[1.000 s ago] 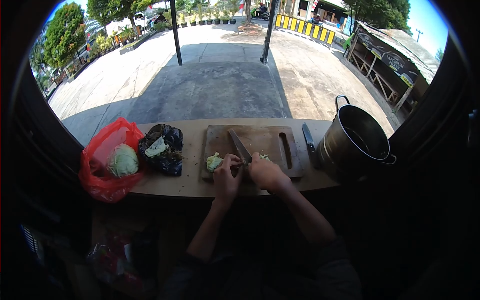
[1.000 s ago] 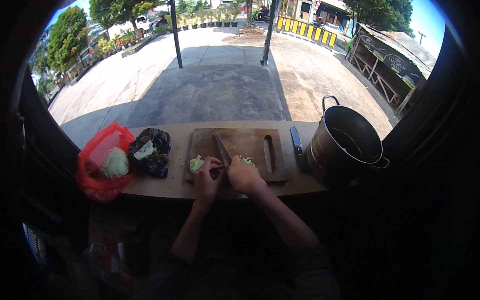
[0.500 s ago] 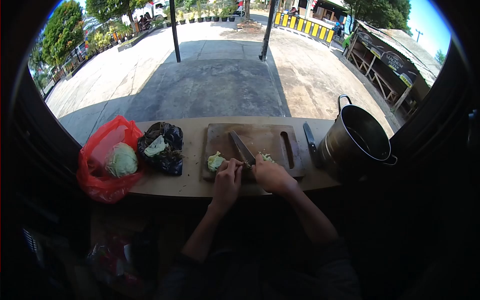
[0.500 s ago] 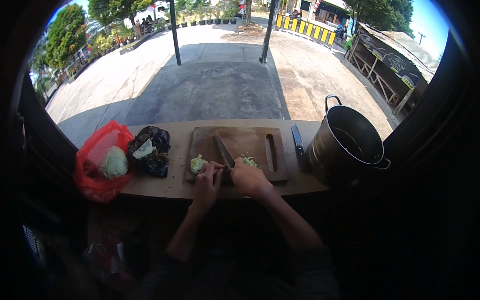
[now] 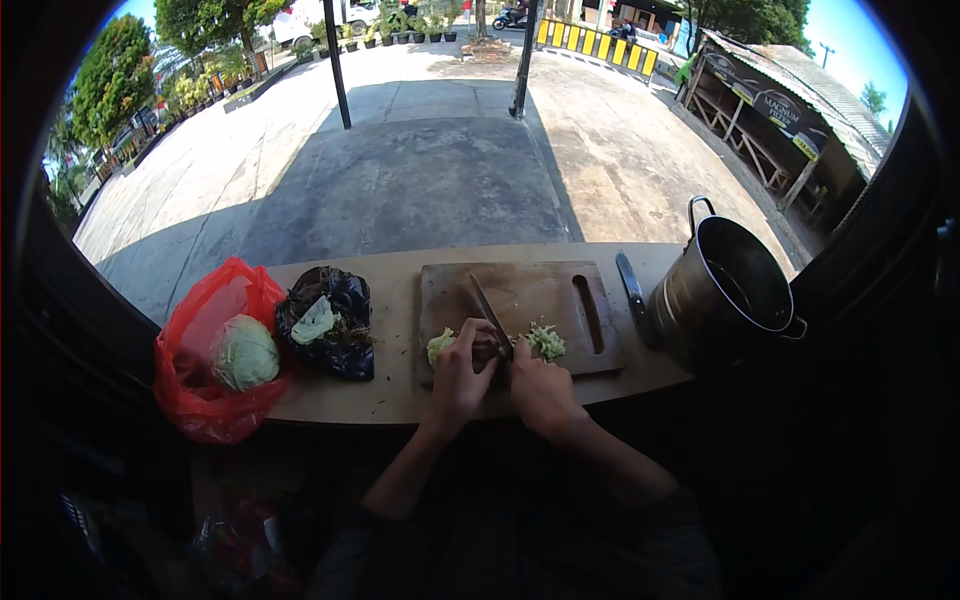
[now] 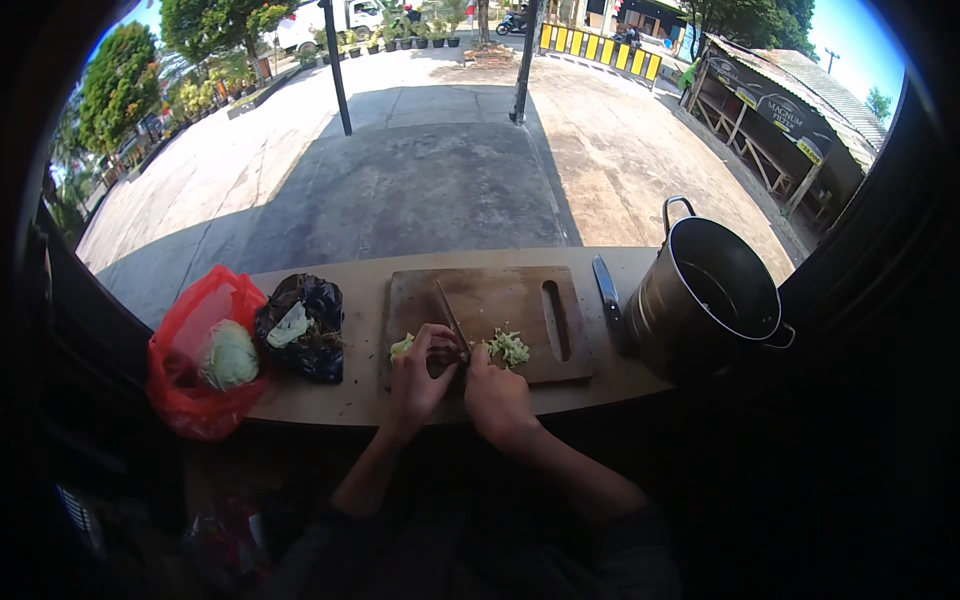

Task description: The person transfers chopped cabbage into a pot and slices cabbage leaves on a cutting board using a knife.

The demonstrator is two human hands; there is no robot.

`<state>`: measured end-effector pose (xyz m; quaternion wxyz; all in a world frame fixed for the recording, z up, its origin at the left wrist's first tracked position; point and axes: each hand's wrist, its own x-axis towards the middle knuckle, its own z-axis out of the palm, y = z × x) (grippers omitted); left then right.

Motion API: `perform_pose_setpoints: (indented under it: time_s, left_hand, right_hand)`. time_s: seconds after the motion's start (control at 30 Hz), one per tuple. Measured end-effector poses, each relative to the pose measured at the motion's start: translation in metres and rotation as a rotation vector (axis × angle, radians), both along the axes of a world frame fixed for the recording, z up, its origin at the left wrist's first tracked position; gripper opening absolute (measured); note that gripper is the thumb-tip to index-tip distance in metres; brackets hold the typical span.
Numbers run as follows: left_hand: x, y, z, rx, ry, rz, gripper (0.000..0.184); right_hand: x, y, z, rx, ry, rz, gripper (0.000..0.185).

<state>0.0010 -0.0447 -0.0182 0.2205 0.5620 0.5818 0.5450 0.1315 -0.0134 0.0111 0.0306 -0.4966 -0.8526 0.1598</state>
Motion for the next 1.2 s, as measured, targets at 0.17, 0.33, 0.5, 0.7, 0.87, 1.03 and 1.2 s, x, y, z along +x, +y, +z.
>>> perform_pose_setpoints:
  time_s: [0.17,0.33,0.5,0.7,0.87,1.03,1.2]
  left_hand:
    - [-0.003,0.002,-0.006,0.04,0.024,-0.02,0.044]
    - [-0.001,-0.001,-0.007,0.055,0.005,0.0,0.047]
    - [0.003,-0.006,-0.008,0.049,0.019,0.053,0.046]
    - [0.005,-0.007,-0.009,-0.03,-0.017,0.115,0.038]
    - [0.005,-0.014,-0.008,0.043,0.1,0.095,0.031]
    - [0.005,-0.013,-0.011,0.028,0.059,0.127,0.029]
    - [0.002,-0.011,-0.006,-0.013,-0.038,0.16,0.029]
  right_hand:
    - [0.016,0.026,0.02,-0.07,0.059,0.151,0.021]
    - [-0.002,-0.001,0.01,-0.121,0.003,-0.029,0.023]
    - [0.01,0.022,0.016,-0.111,0.094,0.107,0.024]
    - [-0.003,-0.001,0.013,-0.14,0.006,0.002,0.024]
    - [0.009,0.019,0.028,-0.18,0.039,0.139,0.023]
    - [0.013,-0.007,0.037,-0.224,-0.029,0.055,0.022]
    - [-0.007,0.0,0.017,-0.178,0.037,-0.029,0.022]
